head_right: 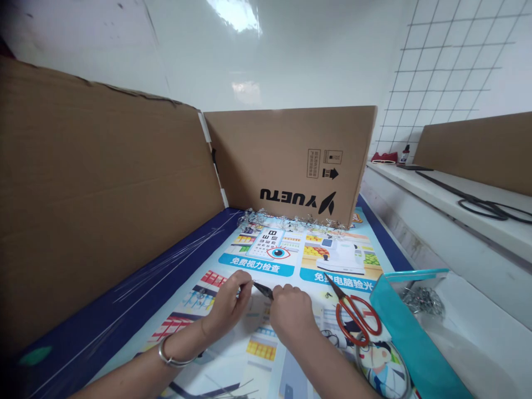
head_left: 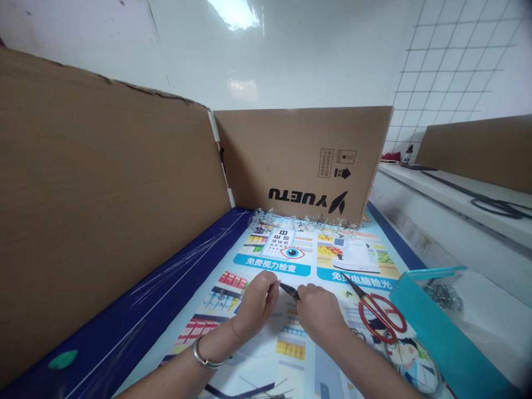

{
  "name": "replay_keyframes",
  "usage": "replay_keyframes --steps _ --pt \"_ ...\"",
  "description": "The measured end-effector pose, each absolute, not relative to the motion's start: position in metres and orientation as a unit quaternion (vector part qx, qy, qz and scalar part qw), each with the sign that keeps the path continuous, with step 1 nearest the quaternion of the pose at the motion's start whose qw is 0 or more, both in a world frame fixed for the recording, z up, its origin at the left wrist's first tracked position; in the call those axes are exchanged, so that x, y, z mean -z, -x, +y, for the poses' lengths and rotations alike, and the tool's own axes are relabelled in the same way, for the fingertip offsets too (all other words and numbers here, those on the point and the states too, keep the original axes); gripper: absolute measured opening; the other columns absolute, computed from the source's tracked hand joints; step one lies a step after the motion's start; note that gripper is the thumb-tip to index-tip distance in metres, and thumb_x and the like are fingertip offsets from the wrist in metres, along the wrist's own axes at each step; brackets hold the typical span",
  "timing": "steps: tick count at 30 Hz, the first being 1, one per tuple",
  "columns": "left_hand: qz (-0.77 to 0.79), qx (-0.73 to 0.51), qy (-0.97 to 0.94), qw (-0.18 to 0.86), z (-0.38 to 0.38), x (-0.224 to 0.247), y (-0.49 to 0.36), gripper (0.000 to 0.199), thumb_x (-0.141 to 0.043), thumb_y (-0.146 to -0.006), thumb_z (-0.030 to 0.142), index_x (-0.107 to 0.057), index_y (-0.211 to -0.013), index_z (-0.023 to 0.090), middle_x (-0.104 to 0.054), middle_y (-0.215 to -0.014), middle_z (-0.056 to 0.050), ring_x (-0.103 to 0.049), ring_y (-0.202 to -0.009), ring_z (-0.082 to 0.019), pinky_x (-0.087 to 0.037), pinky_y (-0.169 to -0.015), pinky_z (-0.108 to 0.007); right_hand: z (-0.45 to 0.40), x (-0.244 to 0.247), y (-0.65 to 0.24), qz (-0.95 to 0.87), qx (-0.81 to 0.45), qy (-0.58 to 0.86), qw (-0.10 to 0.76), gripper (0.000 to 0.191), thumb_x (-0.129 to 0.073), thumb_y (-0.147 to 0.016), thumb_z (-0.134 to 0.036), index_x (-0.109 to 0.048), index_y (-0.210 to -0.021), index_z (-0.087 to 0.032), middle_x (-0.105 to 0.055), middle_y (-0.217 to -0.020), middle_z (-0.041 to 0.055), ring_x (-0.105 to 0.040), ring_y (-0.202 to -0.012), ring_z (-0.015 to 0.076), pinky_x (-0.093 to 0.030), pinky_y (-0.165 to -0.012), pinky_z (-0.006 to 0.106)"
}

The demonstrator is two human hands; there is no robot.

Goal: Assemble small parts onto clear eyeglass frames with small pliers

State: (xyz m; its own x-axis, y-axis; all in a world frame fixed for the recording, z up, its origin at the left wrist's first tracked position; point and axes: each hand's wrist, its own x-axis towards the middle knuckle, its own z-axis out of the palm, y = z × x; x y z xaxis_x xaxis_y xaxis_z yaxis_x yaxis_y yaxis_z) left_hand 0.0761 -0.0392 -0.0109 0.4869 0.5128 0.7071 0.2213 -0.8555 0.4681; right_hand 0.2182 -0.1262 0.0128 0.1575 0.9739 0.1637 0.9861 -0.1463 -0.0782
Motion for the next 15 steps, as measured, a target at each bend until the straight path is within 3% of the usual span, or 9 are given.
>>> replay_keyframes --steps 9,15 --pt "0.218 -0.454 -0.845 0.178 -0.0393 0.0081 -0.0744 0.009 -0.038 -0.083 0.01 -0.041 -0.084 0.019 -0.049 -0.078 -0.003 -0.046 -0.072 -0.015 -0.039 -0.067 -0.03 -0.1248 -0.0115 -0.2192 -0.659 0.031 0.748 0.076 0.015 -0.042 -0.077 -0.016 -0.055 -0.083 -0.018 -0.061 -0.079 0.0057 -0.058 -0.07 0.0186 -0.032 -0.057 0.026" --pt "0.226 -0.449 -0.84 0.203 -0.0394 0.0056 -0.0745 0.008 -0.036 -0.084 0.012 -0.041 -0.081 0.019 -0.047 -0.076 -0.003 -0.045 -0.07 -0.014 -0.038 -0.066 -0.029 -0.1256 -0.0129 -0.2214 -0.668 0.012 0.741 0.071 0.017 -0.038 -0.081 -0.022 -0.055 -0.084 -0.018 -0.062 -0.081 0.0056 -0.058 -0.072 0.0187 -0.033 -0.058 0.027"
